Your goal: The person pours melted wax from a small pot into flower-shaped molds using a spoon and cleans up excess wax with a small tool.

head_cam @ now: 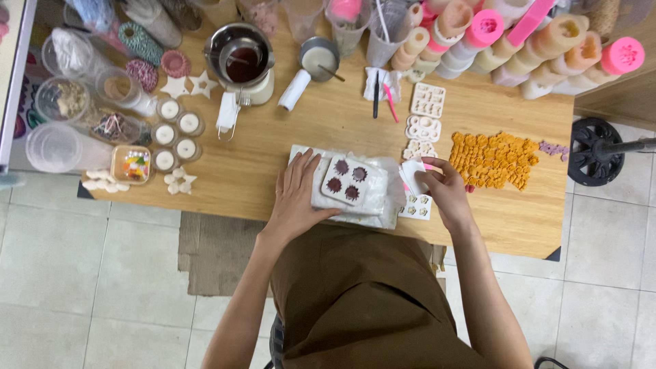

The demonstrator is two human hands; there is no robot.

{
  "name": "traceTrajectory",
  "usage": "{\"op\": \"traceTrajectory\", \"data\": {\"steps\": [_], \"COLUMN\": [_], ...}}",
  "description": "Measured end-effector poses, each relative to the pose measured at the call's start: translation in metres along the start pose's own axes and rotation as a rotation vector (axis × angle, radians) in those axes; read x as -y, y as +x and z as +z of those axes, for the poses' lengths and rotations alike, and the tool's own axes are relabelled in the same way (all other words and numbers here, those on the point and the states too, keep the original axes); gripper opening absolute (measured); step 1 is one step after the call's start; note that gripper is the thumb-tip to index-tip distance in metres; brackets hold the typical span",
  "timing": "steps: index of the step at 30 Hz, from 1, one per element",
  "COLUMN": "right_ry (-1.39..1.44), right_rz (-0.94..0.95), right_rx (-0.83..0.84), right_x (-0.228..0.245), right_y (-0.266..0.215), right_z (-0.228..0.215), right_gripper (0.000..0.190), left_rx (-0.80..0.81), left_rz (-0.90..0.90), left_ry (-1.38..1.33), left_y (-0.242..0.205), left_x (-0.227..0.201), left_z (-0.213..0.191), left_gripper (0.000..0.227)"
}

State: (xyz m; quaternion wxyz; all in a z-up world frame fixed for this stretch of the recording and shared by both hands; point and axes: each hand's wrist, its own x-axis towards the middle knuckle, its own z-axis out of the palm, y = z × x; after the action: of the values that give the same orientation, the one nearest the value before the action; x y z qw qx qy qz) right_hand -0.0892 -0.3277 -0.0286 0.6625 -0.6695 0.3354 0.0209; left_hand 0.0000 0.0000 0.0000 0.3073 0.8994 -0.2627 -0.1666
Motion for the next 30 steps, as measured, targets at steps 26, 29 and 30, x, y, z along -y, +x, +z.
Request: {"op": "traceTrajectory", "data": {"steps": [26, 29, 30], "right_ry": [-0.685, -0.742, -0.756], "right_rz": [-0.739, -0.693, -0.723], "right_rx": [0.344, 0.311, 0.291], "right_x": [0.083, 0.08, 0.078], "right_y": [-0.05, -0.067, -0.069], "right_z": [0.08, 0.095, 0.098], "right_gripper": [0.104, 0.11, 0.11], "left_rx": [0.172, 0.157, 0.163], "left_rz": [0.105, 0.093, 0.078], "left_ry": [-0.103, -0.135, -0.147], "left_y": [0.036, 0.031, 0.031], "left_x": [0.006, 0.007, 0.007], "left_z": [-0.026, -0.025, -0.026], "left_gripper": [0.096, 0.093, 0.093]}}
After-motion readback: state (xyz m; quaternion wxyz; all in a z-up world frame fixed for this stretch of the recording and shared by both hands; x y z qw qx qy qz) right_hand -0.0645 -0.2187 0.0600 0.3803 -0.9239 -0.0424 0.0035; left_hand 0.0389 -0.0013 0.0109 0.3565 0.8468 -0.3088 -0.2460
